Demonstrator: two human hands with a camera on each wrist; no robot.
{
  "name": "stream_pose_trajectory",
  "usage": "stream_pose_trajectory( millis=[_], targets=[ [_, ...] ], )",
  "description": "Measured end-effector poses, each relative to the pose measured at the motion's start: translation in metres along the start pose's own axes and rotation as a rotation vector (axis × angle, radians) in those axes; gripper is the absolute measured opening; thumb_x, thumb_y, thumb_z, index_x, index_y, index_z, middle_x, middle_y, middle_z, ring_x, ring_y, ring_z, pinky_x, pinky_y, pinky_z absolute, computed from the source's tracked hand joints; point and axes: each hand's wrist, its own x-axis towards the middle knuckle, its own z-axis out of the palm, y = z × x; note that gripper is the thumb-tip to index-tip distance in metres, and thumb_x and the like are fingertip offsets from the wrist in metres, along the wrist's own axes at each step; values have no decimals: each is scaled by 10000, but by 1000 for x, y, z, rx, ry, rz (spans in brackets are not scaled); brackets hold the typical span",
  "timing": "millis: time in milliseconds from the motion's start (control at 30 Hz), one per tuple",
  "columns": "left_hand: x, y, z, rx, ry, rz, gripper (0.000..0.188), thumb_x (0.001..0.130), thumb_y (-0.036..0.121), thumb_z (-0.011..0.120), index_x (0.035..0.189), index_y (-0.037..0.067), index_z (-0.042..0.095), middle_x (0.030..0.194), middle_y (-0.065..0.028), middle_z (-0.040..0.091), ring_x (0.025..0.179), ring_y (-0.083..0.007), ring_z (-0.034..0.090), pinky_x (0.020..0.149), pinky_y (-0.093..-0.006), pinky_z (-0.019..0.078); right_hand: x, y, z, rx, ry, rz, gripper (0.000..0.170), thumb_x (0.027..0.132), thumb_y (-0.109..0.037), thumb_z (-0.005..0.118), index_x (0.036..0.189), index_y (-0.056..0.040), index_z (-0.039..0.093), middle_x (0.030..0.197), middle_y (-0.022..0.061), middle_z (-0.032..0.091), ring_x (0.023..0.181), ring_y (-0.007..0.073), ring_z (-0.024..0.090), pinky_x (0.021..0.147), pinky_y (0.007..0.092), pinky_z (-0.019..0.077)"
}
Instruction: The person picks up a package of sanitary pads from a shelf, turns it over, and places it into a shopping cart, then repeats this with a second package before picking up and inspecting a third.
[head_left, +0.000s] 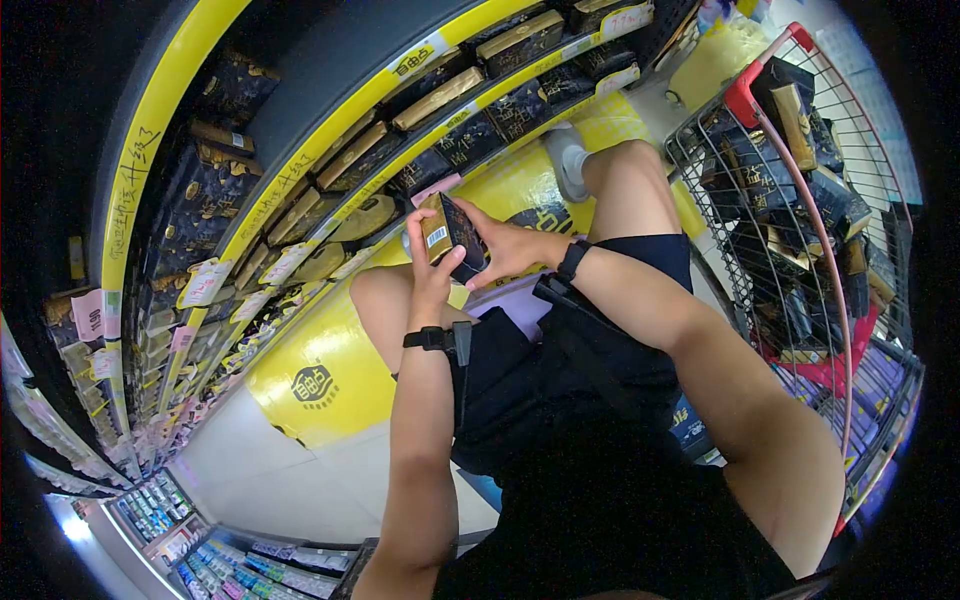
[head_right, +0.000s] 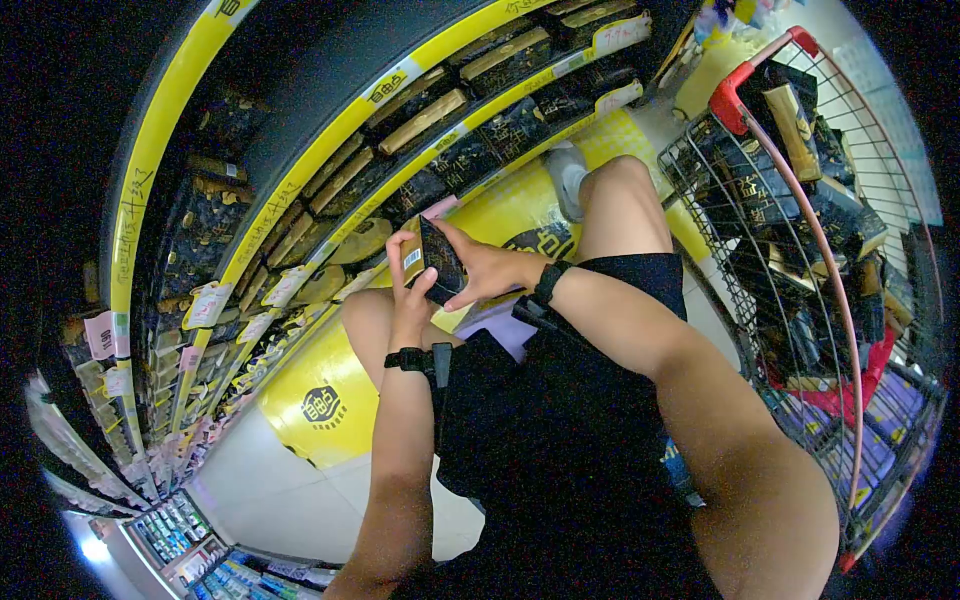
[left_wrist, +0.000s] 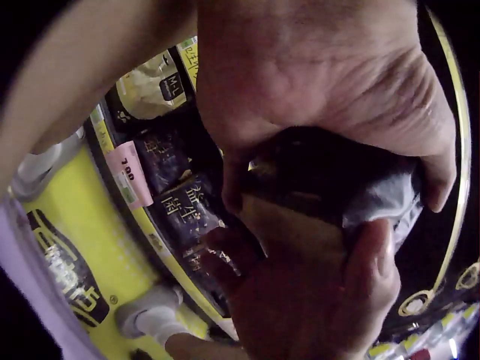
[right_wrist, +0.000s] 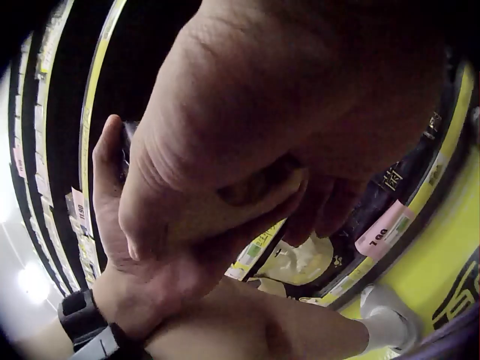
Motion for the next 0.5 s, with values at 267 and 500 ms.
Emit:
stream_pose_trajectory(
  millis=[267,500],
  targets=[
    [1,-4,-8,111,33,-68,673,778,180,759,1337,119,389,1234,-65,470,1174,-198,491,1014,-340,423,5,6,-10,-18,-77,43,1289,657,-285,897,1553,41,29,1483,343,354,1360,411,448,1113,399,398],
    [-20,13,0,229,146,78,628,775,297,775,1273,61,474,1255,-63,479,1221,-218,479,1088,-354,356,4,7,-12,20,-106,-111,1234,642,-267,893,1559,14,117,1481,344,371,1362,439,446,1111,415,406]
  ],
)
